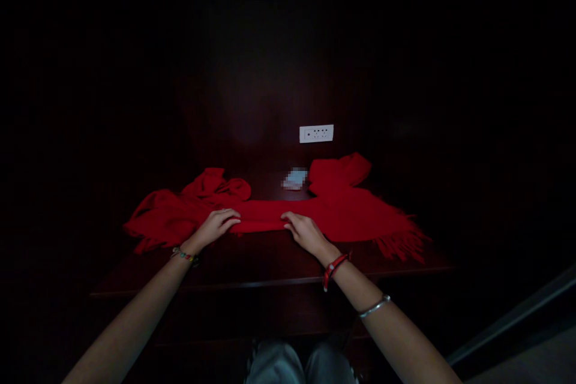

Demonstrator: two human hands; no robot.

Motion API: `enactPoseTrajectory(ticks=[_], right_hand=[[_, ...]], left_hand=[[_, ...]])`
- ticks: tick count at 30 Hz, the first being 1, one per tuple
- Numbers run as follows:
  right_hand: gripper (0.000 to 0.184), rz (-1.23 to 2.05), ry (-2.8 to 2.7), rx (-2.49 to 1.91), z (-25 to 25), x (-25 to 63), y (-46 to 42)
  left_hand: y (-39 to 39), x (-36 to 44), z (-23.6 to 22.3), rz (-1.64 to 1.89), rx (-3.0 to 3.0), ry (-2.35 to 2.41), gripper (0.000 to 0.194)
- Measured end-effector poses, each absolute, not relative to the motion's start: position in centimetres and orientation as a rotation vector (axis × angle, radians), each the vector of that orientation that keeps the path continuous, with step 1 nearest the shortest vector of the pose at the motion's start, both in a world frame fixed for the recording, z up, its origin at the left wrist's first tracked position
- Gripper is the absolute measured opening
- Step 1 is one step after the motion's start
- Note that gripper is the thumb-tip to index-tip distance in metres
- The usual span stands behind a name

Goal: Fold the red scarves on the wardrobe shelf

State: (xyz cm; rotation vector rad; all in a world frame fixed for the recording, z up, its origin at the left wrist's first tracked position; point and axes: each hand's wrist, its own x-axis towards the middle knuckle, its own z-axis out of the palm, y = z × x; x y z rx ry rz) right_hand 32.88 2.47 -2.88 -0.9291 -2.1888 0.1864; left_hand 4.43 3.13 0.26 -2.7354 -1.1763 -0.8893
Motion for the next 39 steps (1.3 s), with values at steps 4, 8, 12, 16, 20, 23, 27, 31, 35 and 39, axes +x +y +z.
enactPoseTrajectory(ticks=[4,8,12,16,20,23,27,31,35,39], right_hand=[[0.018,0.06,-2.23,-0.948,-2.2,32.5,2.1],[0.022,-0.125,-2.376,-0.929,-1.6,30.5,1.8],[0.01,-0.172,-2.423,-1.021,-1.6,28.3,1.8],[0.014,-0.109,-2.386,-1.083,-1.9,28.2,2.1],[0.016,-0.064,-2.366,-1.107,-2.2,29.0,2.3],[0.016,-0.064,-2.341,-1.101,-2.2,29.2,2.2],[0.014,-0.099,-2.301,-1.124,-1.8,28.9,1.9],[0.017,-0.168,-2.305,-0.966,-1.4,28.1,1.6],[0.009,-0.118,-2.305,-0.923,-1.7,27.8,1.8],[0.014,-0.093,-2.273,-0.944,-2.1,28.2,2.1]], left_hand=[[2.8,4.8,0.2,-0.8,-2.72,-1.166,0.024],[2.8,4.9,0.1,-0.703,-2.703,-1.178,0.026],[2.5,4.9,0.2,-0.711,-2.72,-1.175,0.023],[2.1,5.2,0.5,-0.78,-2.818,-1.114,0.022],[1.8,5.4,0.9,-0.867,-2.807,-1.142,0.016],[1.7,5.3,1.2,-0.925,-2.738,-1.148,0.019],[1.7,5.2,1.1,-0.847,-2.737,-1.13,0.022],[1.6,5.4,0.7,-0.742,-2.786,-1.091,0.023],[1.6,5.5,0.7,-0.689,-2.736,-1.122,0.023],[1.4,5.3,1.1,-0.64,-2.72,-1.157,0.022]])
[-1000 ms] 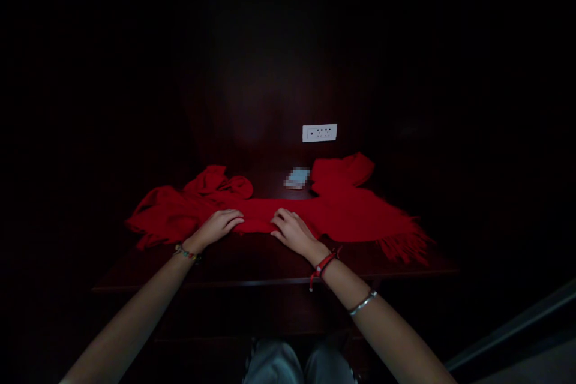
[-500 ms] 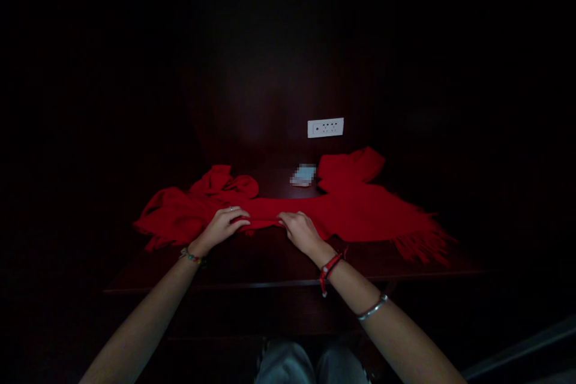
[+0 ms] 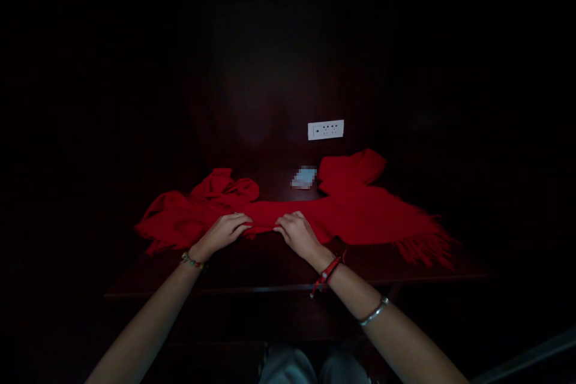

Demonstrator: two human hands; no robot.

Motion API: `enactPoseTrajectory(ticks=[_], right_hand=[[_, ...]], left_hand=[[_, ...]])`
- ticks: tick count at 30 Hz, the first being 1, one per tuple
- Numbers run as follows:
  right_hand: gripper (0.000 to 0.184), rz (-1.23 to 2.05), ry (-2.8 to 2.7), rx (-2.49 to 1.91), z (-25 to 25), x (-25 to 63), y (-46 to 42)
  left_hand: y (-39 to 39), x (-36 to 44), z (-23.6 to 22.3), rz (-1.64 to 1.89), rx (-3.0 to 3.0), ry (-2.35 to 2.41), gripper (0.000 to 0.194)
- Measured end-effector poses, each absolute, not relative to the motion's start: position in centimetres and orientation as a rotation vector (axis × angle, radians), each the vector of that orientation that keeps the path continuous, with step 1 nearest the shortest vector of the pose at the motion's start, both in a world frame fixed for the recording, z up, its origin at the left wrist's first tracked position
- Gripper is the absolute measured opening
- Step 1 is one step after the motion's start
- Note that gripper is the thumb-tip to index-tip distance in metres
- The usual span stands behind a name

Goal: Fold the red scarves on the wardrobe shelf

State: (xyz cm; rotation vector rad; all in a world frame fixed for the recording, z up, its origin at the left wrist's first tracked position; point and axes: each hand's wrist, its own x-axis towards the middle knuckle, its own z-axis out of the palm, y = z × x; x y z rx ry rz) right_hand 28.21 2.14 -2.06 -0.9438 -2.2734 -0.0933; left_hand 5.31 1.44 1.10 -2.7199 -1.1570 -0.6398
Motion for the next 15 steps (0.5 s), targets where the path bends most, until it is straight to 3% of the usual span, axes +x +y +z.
enactPoseTrajectory(ticks=[6,15], right_hand=[[0.02,-0.091,-2.233,-0.969,-1.92,28.41,1.75],[0.02,-0.15,-2.237,-0.976,-1.38,28.4,1.6]], left_hand=[[0.88,5.33,1.58,-0.664,-2.707,-1.146,0.026],[0.95,5.79,1.63,-0.869,-2.802,-1.109,0.017]])
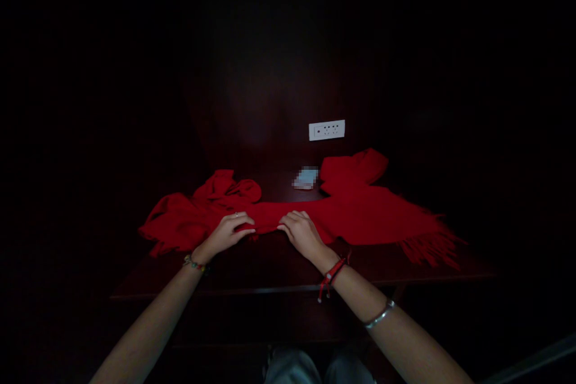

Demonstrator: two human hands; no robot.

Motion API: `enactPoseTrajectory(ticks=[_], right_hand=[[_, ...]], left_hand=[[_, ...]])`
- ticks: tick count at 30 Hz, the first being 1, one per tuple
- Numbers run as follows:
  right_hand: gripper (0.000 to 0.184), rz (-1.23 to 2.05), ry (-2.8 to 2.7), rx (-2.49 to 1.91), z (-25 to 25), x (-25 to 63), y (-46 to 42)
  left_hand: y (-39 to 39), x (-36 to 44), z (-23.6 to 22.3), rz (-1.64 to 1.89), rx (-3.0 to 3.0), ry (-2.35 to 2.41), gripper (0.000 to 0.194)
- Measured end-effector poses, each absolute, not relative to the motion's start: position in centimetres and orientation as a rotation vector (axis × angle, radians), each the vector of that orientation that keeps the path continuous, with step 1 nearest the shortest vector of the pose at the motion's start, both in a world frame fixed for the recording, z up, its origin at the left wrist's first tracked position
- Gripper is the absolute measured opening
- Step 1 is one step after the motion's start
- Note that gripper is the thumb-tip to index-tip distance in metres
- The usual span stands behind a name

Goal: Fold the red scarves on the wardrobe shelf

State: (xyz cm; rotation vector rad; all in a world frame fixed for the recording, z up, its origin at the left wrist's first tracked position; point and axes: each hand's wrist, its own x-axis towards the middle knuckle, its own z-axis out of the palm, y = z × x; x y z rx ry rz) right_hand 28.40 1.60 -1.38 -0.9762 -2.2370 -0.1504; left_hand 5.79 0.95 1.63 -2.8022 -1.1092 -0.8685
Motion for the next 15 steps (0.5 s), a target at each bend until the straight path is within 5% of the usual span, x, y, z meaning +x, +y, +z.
enactPoseTrajectory(ticks=[9,15], right_hand=[[0.021,-0.18,-2.256,-0.97,-1.4,28.8,1.4],[0.015,-0.331,-2.554,-0.838,-1.4,29.0,-1.2]], left_hand=[[0.6,5.7,1.9,-0.876,-2.793,-1.14,0.018],[-0.2,5.6,2.8,-0.414,-3.03,-1.041,0.02]])
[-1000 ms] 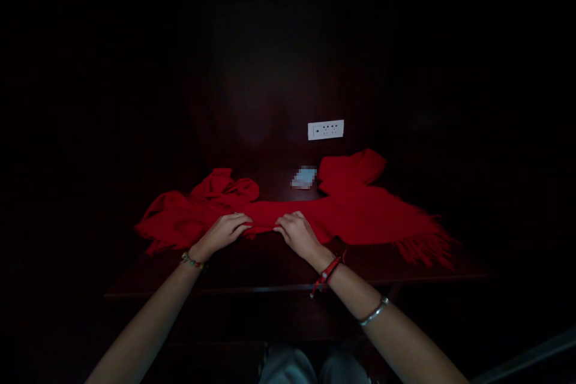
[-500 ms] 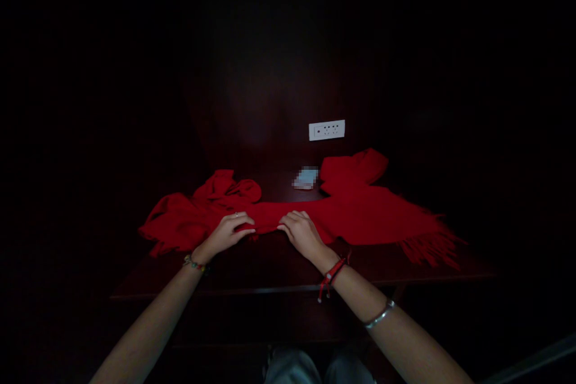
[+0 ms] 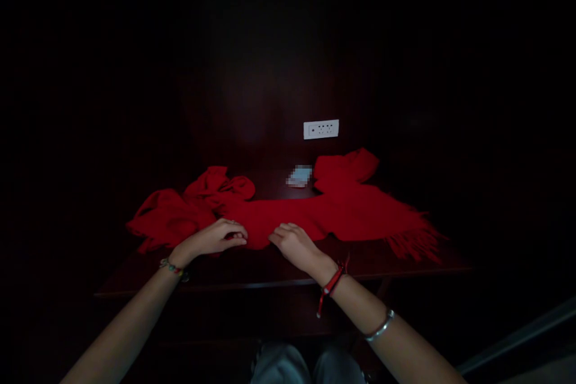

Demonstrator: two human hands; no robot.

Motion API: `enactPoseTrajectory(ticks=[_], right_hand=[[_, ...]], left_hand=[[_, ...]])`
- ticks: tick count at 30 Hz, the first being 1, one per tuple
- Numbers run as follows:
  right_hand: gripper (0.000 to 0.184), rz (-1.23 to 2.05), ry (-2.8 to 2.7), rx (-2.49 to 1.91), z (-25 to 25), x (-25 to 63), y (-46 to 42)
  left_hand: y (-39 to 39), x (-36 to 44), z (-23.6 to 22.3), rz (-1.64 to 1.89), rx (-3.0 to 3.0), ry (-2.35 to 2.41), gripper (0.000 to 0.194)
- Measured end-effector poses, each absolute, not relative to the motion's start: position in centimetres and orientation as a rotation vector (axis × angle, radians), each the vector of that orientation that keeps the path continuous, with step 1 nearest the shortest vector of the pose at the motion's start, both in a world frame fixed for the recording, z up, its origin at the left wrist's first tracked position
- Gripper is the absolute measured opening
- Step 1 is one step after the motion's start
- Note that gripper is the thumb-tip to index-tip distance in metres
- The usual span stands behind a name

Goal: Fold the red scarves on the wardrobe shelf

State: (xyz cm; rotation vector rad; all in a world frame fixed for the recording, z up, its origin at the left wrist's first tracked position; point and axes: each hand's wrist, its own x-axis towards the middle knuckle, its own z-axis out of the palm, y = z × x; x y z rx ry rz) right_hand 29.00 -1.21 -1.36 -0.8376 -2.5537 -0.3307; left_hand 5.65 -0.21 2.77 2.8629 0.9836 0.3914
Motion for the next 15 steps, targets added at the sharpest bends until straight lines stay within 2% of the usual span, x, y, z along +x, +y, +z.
enactPoseTrajectory(ticks=[3,9,15], right_hand=[[0.015,-0.385,-2.651,-0.82,-1.3,28.9,-2.2],[0.015,-0.377,-2.654,-0.856,-1.8,29.1,-2.4],[0.015,-0.338,-2.658,-0.89,-1.9,29.1,-2.5]], left_hand=[[-0.2,7.1,3.7,0.361,2.921,0.964,0.022],[1.7,9.6,3.6,0.138,2.904,0.608,0.022],[2.2,7.8,2.9,-0.004,3.023,1.124,0.019]])
